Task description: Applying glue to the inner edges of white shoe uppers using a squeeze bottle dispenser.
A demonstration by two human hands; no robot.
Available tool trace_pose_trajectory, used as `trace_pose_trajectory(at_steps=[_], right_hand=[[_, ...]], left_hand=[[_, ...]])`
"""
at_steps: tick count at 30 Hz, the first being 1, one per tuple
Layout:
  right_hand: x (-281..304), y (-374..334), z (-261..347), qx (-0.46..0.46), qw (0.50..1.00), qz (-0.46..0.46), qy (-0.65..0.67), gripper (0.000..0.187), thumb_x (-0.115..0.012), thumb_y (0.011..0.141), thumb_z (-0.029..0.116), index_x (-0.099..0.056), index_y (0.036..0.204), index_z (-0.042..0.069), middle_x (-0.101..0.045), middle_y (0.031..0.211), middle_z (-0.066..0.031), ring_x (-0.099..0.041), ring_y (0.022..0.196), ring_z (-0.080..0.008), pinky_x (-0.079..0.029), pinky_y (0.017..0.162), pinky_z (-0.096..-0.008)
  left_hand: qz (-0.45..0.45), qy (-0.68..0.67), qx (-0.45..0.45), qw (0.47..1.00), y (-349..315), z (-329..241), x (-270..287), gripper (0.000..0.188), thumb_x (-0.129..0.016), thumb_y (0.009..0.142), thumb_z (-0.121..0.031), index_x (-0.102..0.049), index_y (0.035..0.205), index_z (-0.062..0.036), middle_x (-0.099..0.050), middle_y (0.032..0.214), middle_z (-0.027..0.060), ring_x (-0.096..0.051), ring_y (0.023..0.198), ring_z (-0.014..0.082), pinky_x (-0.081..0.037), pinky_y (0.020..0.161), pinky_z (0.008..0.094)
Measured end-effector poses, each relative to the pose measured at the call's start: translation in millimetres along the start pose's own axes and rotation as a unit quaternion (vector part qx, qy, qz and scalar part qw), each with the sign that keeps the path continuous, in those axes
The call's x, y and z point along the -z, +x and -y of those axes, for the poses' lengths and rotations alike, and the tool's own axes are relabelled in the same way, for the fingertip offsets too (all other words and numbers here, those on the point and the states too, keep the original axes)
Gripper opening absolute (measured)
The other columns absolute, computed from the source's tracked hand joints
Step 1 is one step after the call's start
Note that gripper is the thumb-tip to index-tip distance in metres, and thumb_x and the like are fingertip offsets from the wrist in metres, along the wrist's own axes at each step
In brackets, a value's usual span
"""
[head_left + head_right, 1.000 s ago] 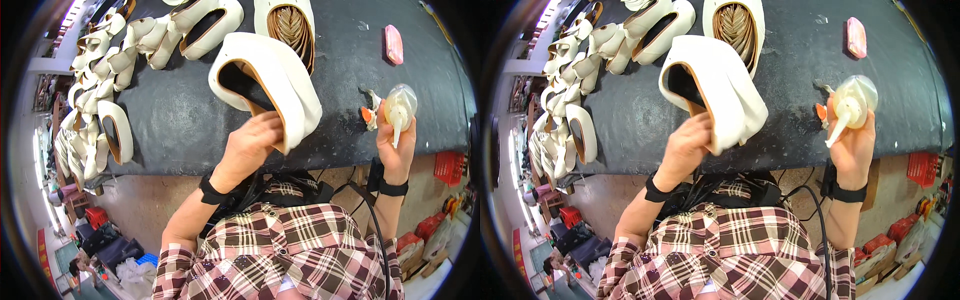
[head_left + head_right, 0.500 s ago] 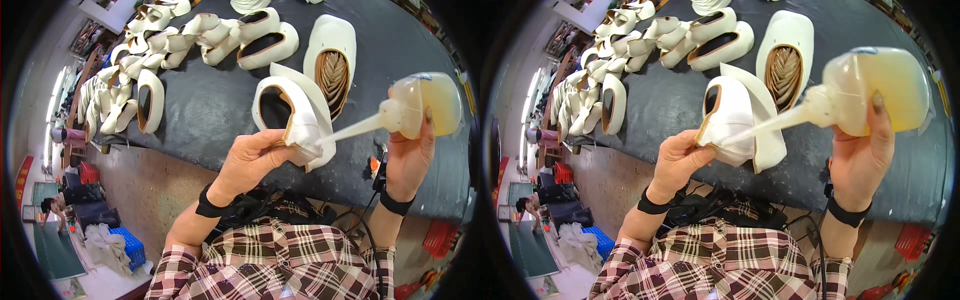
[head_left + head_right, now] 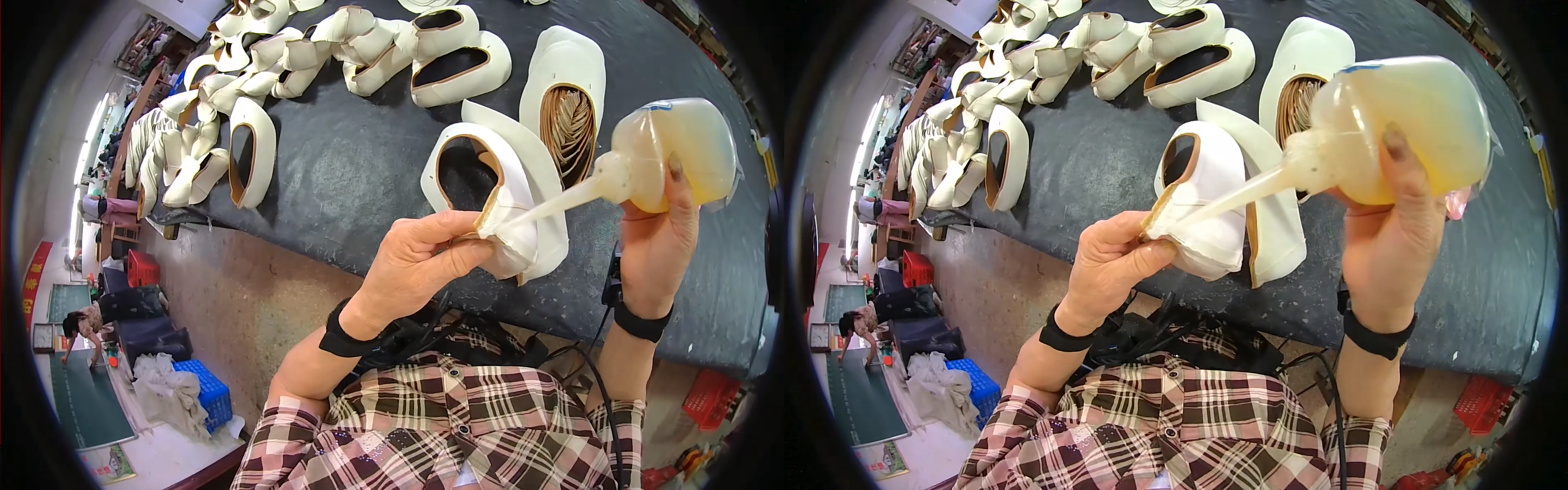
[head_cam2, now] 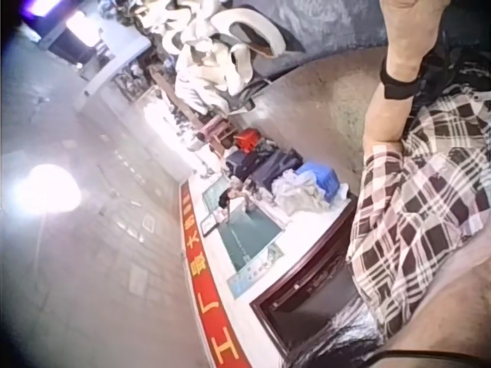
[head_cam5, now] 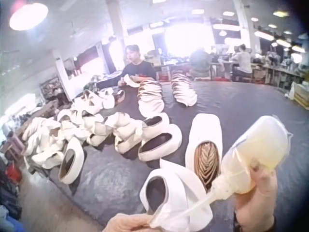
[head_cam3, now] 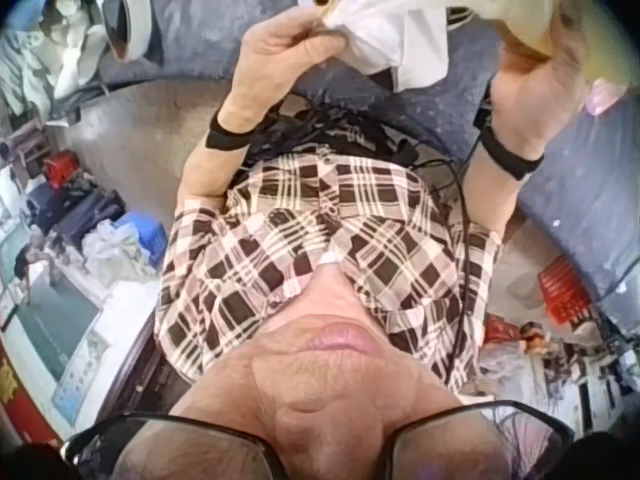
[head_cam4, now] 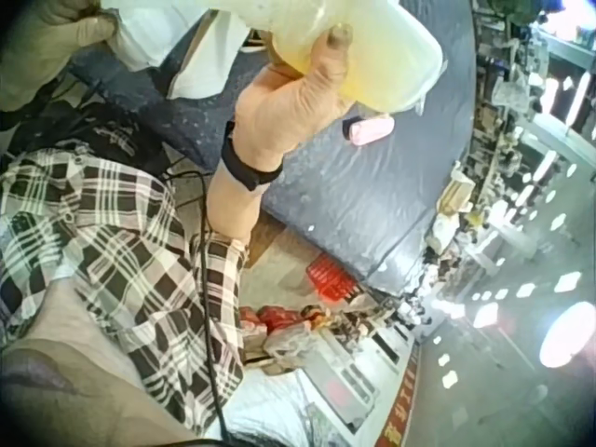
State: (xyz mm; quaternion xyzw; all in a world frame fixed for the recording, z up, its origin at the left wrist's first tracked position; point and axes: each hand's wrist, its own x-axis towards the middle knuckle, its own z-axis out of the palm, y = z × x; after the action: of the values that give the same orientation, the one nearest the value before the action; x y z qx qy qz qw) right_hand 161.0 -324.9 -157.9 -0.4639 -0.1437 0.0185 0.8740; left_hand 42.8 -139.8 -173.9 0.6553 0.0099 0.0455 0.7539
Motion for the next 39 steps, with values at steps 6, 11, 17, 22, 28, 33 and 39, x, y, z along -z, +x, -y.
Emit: trace_pose_trajectory(at_steps=[6, 11, 17, 22, 28, 33, 39], right_hand=[[-9.5, -4.5, -5.3, 0.014, 0.999, -0.046, -0.011, 0.035, -0.053, 0.076, 0.018, -0.041, 0.107, 0.004, -0.050, 0.101, -0.0075, -0.051, 0.092, -0.0191, -0.047, 0.073, -0.0336], [-5.3, -0.8, -4.0, 0.002, 1.000, -0.013, -0.005, 0.036, -0.054, 0.076, 0.019, -0.041, 0.106, 0.005, -0.050, 0.101, -0.0077, -0.051, 0.093, -0.0186, -0.047, 0.073, -0.0329], [-8.9, -3.4, -3.4, -0.004, 1.000, 0.000, 0.005, 0.036, -0.054, 0.076, 0.019, -0.041, 0.106, 0.004, -0.049, 0.102, -0.0086, -0.050, 0.094, -0.0188, -0.047, 0.074, -0.0324], [-0.8, -2.6, -5.4, -0.015, 1.000, -0.021, -0.014, 0.036, -0.054, 0.076, 0.020, -0.042, 0.107, 0.005, -0.049, 0.102, -0.0088, -0.050, 0.094, -0.0190, -0.046, 0.075, -0.0328], [-3.6, -0.8, -5.3, -0.006, 1.000, -0.016, -0.016, 0.035, -0.052, 0.077, 0.019, -0.041, 0.107, 0.004, -0.047, 0.105, -0.0094, -0.049, 0.095, -0.0203, -0.046, 0.076, -0.0343], [-4.9, 0.4, -9.0, -0.042, 0.999, -0.029, -0.010, 0.034, -0.052, 0.077, 0.018, -0.041, 0.106, 0.004, -0.048, 0.103, -0.0097, -0.050, 0.094, -0.0202, -0.046, 0.075, -0.0362], [-5.1, -2.6, -7.2, -0.063, 0.997, 0.013, 0.031, 0.036, -0.052, 0.077, 0.016, -0.039, 0.108, 0.004, -0.047, 0.104, -0.0106, -0.050, 0.095, -0.0209, -0.046, 0.075, -0.0358]], left_hand=[[0.015, -0.005, 0.017, 1.000, 2.2, 3.6, 4.3, 0.024, -0.055, 0.074, -0.001, -0.053, 0.097, 0.0011, -0.056, 0.087, 0.0051, -0.051, 0.078, 0.0086, -0.042, 0.070, 0.0204], [0.026, -0.005, 0.009, 1.000, 4.5, 4.5, 4.2, 0.023, -0.055, 0.074, -0.002, -0.053, 0.097, 0.0014, -0.057, 0.087, 0.0056, -0.052, 0.078, 0.0087, -0.042, 0.070, 0.0205], [0.034, 0.041, 0.013, 0.999, 4.7, 3.6, 7.5, 0.022, -0.056, 0.073, -0.002, -0.054, 0.095, 0.0018, -0.057, 0.086, 0.0068, -0.053, 0.077, 0.0097, -0.043, 0.070, 0.0214], [0.030, 0.059, 0.016, 0.998, 4.5, 5.8, 7.2, 0.023, -0.056, 0.073, -0.001, -0.054, 0.095, 0.0023, -0.057, 0.087, 0.0073, -0.053, 0.079, 0.0108, -0.043, 0.071, 0.0223], [0.024, 0.023, 0.011, 0.999, 5.5, 6.3, 8.3, 0.024, -0.055, 0.073, 0.001, -0.053, 0.096, 0.0035, -0.057, 0.087, 0.0084, -0.053, 0.079, 0.0115, -0.044, 0.071, 0.0227], [0.025, 0.060, 0.015, 0.998, 5.6, 7.8, 8.5, 0.023, -0.055, 0.073, 0.001, -0.053, 0.095, 0.0033, -0.057, 0.086, 0.0091, -0.053, 0.078, 0.0115, -0.044, 0.070, 0.0226], [0.018, 0.001, 0.023, 1.000, 3.6, 6.5, 8.9, 0.022, -0.055, 0.073, 0.001, -0.053, 0.094, 0.0031, -0.057, 0.088, 0.0090, -0.054, 0.078, 0.0123, -0.044, 0.070, 0.0236]])
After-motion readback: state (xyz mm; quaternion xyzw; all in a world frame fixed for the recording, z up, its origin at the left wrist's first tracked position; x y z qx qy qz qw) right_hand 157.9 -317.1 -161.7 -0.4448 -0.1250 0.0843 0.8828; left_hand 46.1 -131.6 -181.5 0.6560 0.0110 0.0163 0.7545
